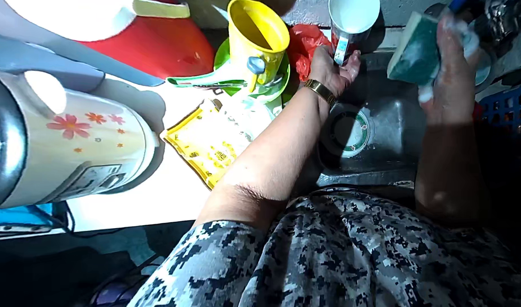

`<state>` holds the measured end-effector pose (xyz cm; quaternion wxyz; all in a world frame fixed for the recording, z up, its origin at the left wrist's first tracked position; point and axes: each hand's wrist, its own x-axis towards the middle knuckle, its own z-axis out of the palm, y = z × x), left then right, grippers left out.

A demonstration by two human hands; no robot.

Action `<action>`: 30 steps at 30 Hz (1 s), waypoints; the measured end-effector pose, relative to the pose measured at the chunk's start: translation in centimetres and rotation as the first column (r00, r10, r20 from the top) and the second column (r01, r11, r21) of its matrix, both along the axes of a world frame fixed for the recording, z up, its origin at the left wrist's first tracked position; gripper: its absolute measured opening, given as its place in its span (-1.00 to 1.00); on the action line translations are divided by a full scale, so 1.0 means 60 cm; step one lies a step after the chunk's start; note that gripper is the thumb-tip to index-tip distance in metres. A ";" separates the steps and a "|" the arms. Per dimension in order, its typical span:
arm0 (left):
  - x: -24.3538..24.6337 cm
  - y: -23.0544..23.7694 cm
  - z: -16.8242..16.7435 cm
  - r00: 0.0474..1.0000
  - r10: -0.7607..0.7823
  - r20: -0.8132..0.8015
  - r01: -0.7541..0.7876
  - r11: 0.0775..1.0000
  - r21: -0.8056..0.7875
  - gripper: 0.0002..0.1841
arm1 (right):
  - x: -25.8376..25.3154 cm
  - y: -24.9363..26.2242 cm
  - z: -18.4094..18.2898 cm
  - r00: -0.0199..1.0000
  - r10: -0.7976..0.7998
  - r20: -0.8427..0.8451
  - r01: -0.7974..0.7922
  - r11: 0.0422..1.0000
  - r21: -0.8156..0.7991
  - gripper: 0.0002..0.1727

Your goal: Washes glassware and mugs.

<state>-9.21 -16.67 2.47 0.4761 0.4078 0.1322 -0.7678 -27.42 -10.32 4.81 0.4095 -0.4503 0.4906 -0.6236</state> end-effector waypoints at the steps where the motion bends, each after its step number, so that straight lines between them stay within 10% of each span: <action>1: -0.002 0.007 0.003 1.000 0.025 -0.018 -0.025 1.000 -0.011 -0.57 | -0.014 0.014 -0.018 0.999 0.048 0.011 -0.048 0.997 0.060 -0.79; 8: 0.009 0.140 -0.035 0.791 -0.340 0.508 0.522 0.809 -0.270 -0.53 | -0.059 0.084 -0.112 0.961 0.221 -0.164 -0.081 0.796 0.600 -0.57; 11: -0.016 0.174 0.166 0.533 -0.608 0.588 0.547 0.778 0.309 -0.58 | -0.058 0.098 -0.136 0.998 -0.010 -0.055 0.044 0.754 0.655 -0.56; 12: -0.020 0.172 0.156 0.601 -0.556 0.574 0.486 0.824 0.290 -0.55 | -0.056 0.096 -0.139 0.986 -0.137 0.096 0.038 0.741 0.670 -0.52; 14: -0.006 0.147 -0.017 0.895 -0.204 0.397 0.330 0.901 -0.281 -0.42 | -0.029 0.064 -0.127 0.886 -0.289 0.362 -0.025 0.751 0.660 -0.43; 15: -0.028 0.104 -0.061 0.961 -0.078 0.265 0.142 0.963 -0.230 -0.33 | -0.003 0.046 -0.119 0.863 -0.292 0.412 -0.043 0.770 0.637 -0.42; 18: -0.060 0.034 -0.043 0.986 -0.018 0.167 0.010 0.999 0.048 -0.17 | 0.060 -0.005 -0.085 0.898 -0.219 0.380 -0.039 0.822 0.568 -0.49; 23: -0.043 0.023 -0.004 0.991 0.054 0.125 -0.049 0.998 -0.044 -0.65 | 0.095 -0.029 -0.067 0.985 -0.128 0.117 0.066 0.901 0.429 -0.31; 30: -0.032 0.011 -0.005 0.991 0.078 0.105 -0.080 0.997 0.018 -0.47 | 0.071 -0.060 -0.048 0.988 -0.141 -0.066 0.153 0.958 0.241 -0.26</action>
